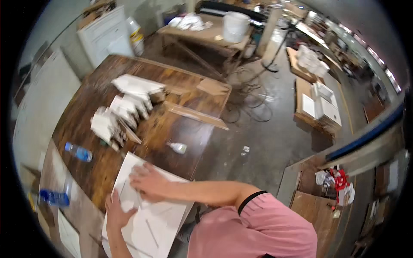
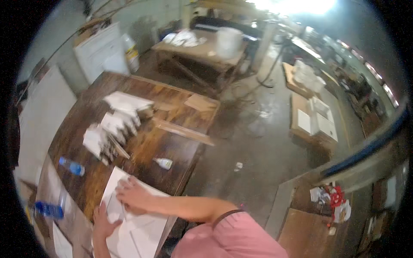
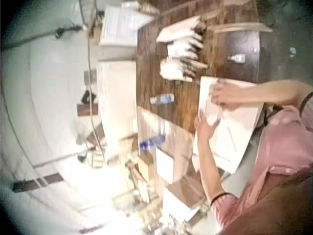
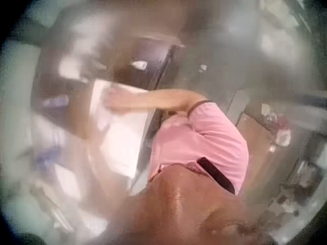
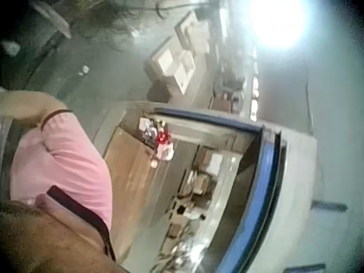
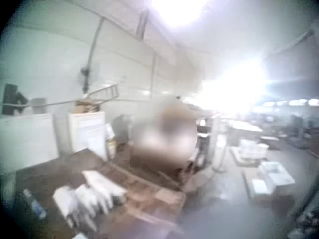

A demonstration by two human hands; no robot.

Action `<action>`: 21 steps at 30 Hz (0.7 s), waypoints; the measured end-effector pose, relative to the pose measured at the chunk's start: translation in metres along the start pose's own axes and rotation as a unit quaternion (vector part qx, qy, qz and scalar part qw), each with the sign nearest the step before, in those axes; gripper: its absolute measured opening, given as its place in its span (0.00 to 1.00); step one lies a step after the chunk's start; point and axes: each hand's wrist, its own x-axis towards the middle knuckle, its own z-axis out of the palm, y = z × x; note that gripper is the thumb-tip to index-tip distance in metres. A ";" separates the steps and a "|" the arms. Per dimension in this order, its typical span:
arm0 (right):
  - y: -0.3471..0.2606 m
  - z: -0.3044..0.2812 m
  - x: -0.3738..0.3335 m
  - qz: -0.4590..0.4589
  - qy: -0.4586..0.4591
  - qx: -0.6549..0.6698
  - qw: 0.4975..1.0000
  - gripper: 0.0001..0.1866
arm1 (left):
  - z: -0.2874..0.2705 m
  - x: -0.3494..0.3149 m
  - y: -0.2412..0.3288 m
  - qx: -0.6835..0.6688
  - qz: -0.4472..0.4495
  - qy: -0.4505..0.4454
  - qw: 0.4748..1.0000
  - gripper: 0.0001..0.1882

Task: The person assembles a cabinet door by applying adhesive to wood trim pieces and pressing them onto the door panel by hand.

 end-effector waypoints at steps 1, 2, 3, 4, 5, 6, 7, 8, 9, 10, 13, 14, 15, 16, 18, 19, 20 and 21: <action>-0.002 -0.001 -0.002 -0.011 0.032 0.001 0.999 0.22 | 0.002 0.000 -0.003 0.000 0.019 0.008 1.000 0.66; -0.002 -0.008 -0.005 0.001 0.019 0.014 1.000 0.22 | 0.002 0.002 -0.002 -0.006 0.025 -0.004 1.000 0.66; 0.003 -0.008 -0.009 0.004 0.030 0.007 1.000 0.22 | 0.002 0.007 0.000 -0.014 0.028 -0.015 0.999 0.67; 0.002 -0.011 -0.010 0.006 0.040 0.007 0.999 0.23 | -0.001 0.008 0.004 -0.007 0.035 -0.014 0.999 0.67; 0.004 -0.014 -0.010 0.009 0.046 0.005 0.999 0.23 | -0.002 0.007 0.009 -0.001 0.030 -0.017 0.999 0.66; 0.006 -0.018 -0.011 0.012 0.021 0.014 1.000 0.22 | -0.004 0.007 0.012 0.003 0.023 -0.020 1.000 0.66; 0.005 -0.021 -0.010 0.012 -0.006 0.024 1.000 0.22 | -0.005 0.008 0.011 0.002 0.029 -0.024 0.999 0.66; 0.004 -0.020 -0.009 0.010 -0.003 0.023 1.000 0.22 | -0.006 0.008 0.011 0.003 0.029 -0.021 0.999 0.66; 0.004 -0.016 -0.009 0.011 0.001 0.021 1.000 0.22 | -0.006 0.008 0.010 0.007 0.025 -0.024 0.999 0.66; 0.003 -0.013 -0.008 0.010 0.006 0.018 1.000 0.22 | -0.006 0.008 0.009 0.011 0.021 -0.026 0.999 0.67; 0.002 -0.012 -0.007 0.002 0.018 0.010 1.000 0.23 | -0.004 0.010 0.002 0.016 0.018 -0.026 0.999 0.67; 0.001 -0.015 -0.007 -0.002 0.020 0.009 1.000 0.23 | -0.005 0.010 0.001 0.016 0.016 -0.022 0.999 0.67; 0.000 -0.018 -0.006 0.002 0.009 0.011 1.000 0.24 | -0.006 0.009 0.001 -0.006 0.020 -0.024 0.999 0.67; -0.001 -0.020 -0.006 0.008 -0.004 0.013 1.000 0.24 | -0.004 0.010 0.000 -0.029 0.025 -0.028 0.999 0.67; 0.000 -0.019 -0.005 0.006 -0.007 0.013 1.000 0.24 | 0.004 0.015 -0.010 -0.005 0.041 -0.012 0.999 0.68; 0.001 -0.019 -0.006 0.007 -0.010 0.015 1.000 0.24 | 0.004 0.015 -0.009 -0.001 0.043 -0.010 0.999 0.68; 0.002 -0.019 -0.006 0.004 -0.009 0.015 1.000 0.24 | 0.003 0.014 -0.008 0.003 0.046 -0.008 0.999 0.68; 0.002 -0.019 -0.006 0.005 -0.007 0.016 1.000 0.24 | 0.002 0.014 -0.007 0.003 0.045 -0.006 0.999 0.68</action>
